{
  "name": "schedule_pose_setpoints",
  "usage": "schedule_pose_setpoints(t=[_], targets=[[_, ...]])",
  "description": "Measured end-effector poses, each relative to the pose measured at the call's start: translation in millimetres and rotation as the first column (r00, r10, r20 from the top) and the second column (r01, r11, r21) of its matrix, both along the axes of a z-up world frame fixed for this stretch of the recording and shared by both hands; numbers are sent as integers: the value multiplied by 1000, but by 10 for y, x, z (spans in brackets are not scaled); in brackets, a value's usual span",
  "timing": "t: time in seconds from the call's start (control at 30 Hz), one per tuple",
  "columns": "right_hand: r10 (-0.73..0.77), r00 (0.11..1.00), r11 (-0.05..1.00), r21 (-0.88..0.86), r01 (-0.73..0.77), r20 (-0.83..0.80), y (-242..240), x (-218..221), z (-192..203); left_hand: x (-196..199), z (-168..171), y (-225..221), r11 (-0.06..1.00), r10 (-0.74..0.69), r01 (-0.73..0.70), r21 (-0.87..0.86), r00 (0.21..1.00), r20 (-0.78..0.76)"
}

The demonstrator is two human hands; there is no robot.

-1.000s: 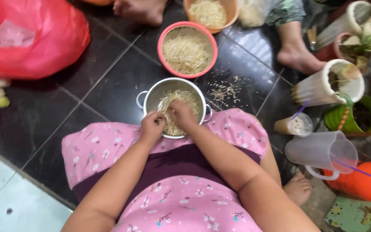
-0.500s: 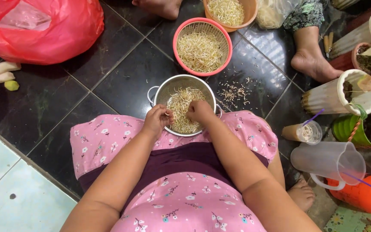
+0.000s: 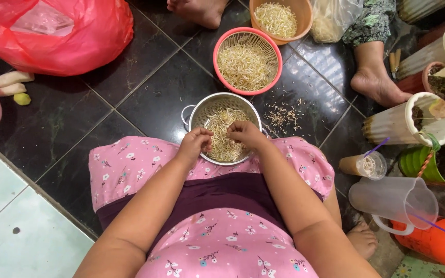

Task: A person sits on the floor and manually sorts through bean sprouts in a colander, removing unwanted parts.

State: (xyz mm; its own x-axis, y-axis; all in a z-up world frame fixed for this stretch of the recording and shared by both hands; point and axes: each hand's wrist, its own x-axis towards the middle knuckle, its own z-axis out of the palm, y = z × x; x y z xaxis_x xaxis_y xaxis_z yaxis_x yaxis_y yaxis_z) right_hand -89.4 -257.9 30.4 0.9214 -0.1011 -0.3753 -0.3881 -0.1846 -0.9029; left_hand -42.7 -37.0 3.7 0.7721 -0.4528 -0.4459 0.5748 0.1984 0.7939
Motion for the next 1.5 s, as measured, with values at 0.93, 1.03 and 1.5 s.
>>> schedule_pose_setpoints(t=[0.93, 1.03, 1.5], targets=[[73, 963, 996, -74, -55, 260, 172, -75, 61, -36, -87, -22, 997, -10, 5, 72, 997, 71], [111, 965, 993, -55, -100, 237, 212, -113, 191, -44, -71, -25, 998, -11, 5, 70, 996, 86], [201, 959, 977, -109, -183, 200, 186, -96, 109, -40, -23, -10, 997, -26, 20, 71, 997, 78]])
